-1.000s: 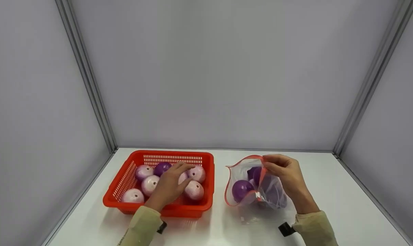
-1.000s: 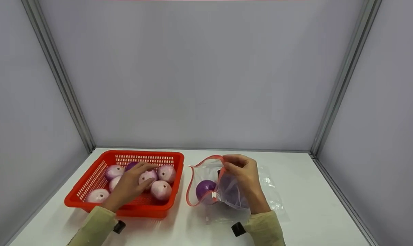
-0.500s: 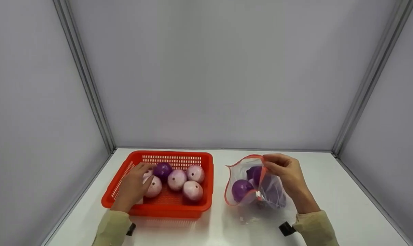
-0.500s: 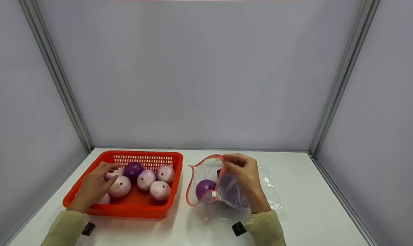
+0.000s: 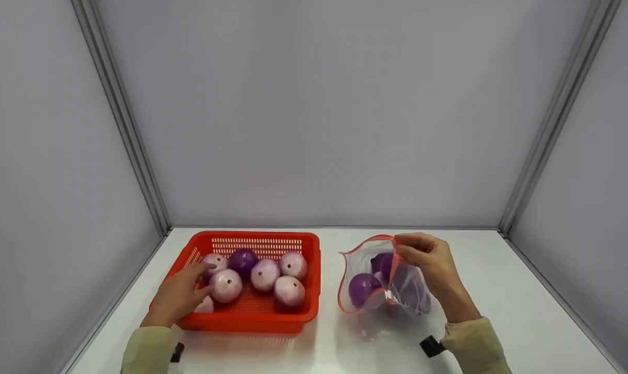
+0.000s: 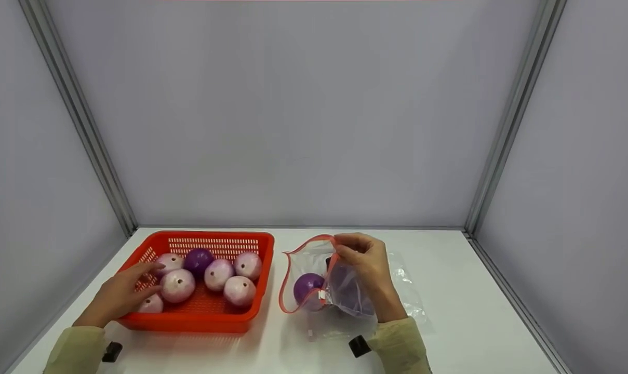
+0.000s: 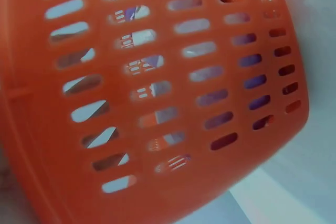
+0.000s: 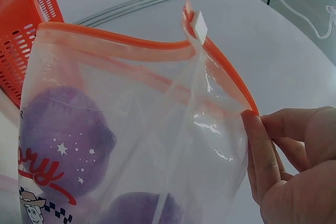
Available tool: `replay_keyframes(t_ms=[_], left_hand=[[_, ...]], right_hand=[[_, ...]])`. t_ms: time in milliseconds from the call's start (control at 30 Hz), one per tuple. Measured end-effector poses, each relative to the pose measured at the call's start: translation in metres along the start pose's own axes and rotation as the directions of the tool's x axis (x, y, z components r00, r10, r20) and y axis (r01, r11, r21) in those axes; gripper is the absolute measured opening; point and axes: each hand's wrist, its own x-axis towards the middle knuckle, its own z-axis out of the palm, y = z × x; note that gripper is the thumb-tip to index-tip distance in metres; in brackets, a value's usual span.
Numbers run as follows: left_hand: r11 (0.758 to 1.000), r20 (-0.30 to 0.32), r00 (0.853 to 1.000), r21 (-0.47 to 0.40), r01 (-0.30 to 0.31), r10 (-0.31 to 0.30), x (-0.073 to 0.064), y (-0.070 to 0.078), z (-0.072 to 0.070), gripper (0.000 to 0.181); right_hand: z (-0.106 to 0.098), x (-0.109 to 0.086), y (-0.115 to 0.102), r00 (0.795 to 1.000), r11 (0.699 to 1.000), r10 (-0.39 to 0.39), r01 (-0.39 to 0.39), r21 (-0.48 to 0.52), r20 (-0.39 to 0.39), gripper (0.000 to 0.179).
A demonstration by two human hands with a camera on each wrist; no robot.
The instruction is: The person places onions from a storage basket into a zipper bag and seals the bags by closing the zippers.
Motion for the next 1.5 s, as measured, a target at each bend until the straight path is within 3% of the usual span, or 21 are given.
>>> replay_keyframes(t_ms=[167,367,600,867,1200,1500], left_hand=[[0.996,0.097,0.992,-0.022,0.083,-0.08,0.0,0.0,0.0,0.055],[0.98,0.19,0.967,-0.067,0.186,-0.171,0.003,0.0,0.0,0.064],[0.98,0.291,0.947,-0.101,0.173,-0.137,0.009,0.0,-0.001,0.048],[0.972,0.377,0.914,-0.114,0.205,-0.149,0.008,-0.001,-0.004,0.059],[0.971,0.361,0.921,-0.125,0.204,-0.147,0.006,0.003,-0.005,0.047],[0.979,0.326,0.942,-0.149,0.136,-0.081,0.003,0.017,-0.012,0.037]], right_hand=[[0.001,0.001,-0.001,1.0,1.0,-0.008,0.008,0.016,0.01,0.03],[0.0,0.0,-0.001,1.0,1.0,-0.007,0.007,0.007,0.001,0.028],[-0.001,-0.001,-0.001,1.0,1.0,0.006,-0.005,0.011,-0.011,0.028],[-0.001,-0.001,-0.002,1.0,1.0,0.002,-0.002,-0.007,0.007,0.029],[-0.003,-0.001,0.002,1.0,1.0,-0.004,0.004,0.01,0.013,0.028],[0.0,0.001,0.001,1.0,1.0,0.004,-0.004,-0.007,0.008,0.027]])
